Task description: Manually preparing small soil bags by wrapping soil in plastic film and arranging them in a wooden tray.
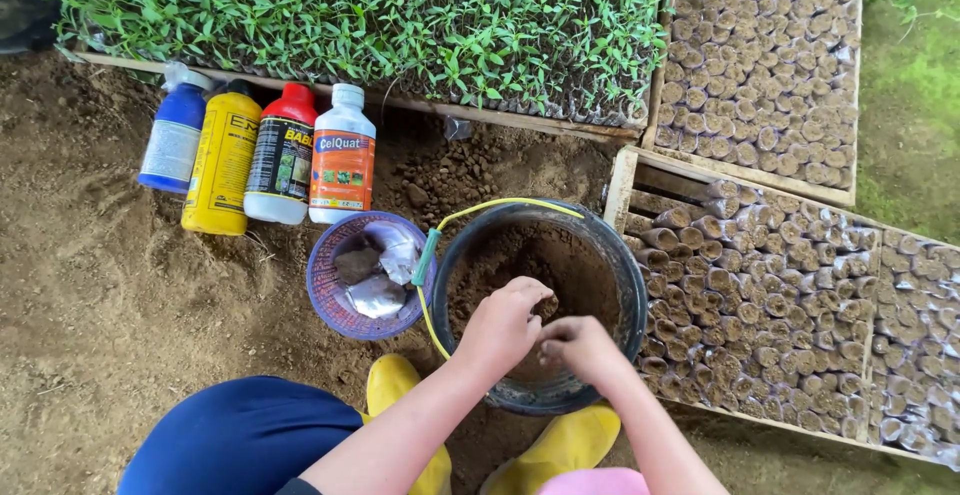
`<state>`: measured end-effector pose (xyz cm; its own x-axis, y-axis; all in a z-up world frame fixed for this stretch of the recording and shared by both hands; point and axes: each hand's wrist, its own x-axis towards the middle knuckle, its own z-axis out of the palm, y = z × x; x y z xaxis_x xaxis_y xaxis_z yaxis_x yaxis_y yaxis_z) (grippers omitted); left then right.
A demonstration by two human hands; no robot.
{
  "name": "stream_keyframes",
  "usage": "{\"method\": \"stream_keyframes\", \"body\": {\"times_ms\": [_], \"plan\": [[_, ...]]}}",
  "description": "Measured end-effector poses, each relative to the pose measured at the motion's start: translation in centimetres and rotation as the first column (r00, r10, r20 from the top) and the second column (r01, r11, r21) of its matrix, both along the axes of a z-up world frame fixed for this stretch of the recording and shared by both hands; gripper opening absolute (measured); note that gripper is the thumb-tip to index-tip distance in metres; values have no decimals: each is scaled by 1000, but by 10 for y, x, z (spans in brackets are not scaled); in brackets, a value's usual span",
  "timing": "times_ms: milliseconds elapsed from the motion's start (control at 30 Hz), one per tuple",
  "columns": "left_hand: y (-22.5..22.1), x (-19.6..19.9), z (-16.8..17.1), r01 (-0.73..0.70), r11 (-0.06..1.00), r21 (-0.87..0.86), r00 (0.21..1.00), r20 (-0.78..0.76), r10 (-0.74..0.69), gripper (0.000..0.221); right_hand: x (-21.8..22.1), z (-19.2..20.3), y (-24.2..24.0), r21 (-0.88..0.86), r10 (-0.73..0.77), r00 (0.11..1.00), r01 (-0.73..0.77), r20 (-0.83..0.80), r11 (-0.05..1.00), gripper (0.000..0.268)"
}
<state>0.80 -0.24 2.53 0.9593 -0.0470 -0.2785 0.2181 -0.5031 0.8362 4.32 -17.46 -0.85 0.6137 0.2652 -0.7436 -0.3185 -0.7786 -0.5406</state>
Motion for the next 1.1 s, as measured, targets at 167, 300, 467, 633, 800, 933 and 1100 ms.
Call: {"method": "stream_keyframes", "body": {"times_ms": [167, 300, 467, 633, 800, 933, 1100], "plan": [[0, 0, 6, -17, 1000, -19, 999, -31, 17, 38, 15, 43, 15, 201, -427, 901, 432, -72, 879, 25], [-4, 1, 6, -27, 1000, -5, 999, -30, 27, 36, 14, 61, 23, 222, -437, 896, 412, 77, 884, 24], [-5, 1, -2, -77, 996, -45, 995, -64, 74, 32, 9, 69, 27, 89, -277, 935, 264, 219, 960, 31], [-8, 1, -13, -165, 974, -158, 985, 11, 169, 30, -3, 60, 23, 145, -21, 863, -60, 505, 988, 42], [-8, 2, -16, -213, 962, -173, 976, -79, 202, 39, 5, 60, 21, 59, -83, 857, 61, 509, 996, 33], [-9, 2, -10, -241, 946, -216, 968, -122, 218, 34, 7, 53, 27, 138, -423, 894, 404, 149, 904, 32], [-9, 2, -16, -249, 938, -240, 965, -139, 221, 31, 13, 33, 19, 61, -342, 902, 338, 263, 939, 20]]}}
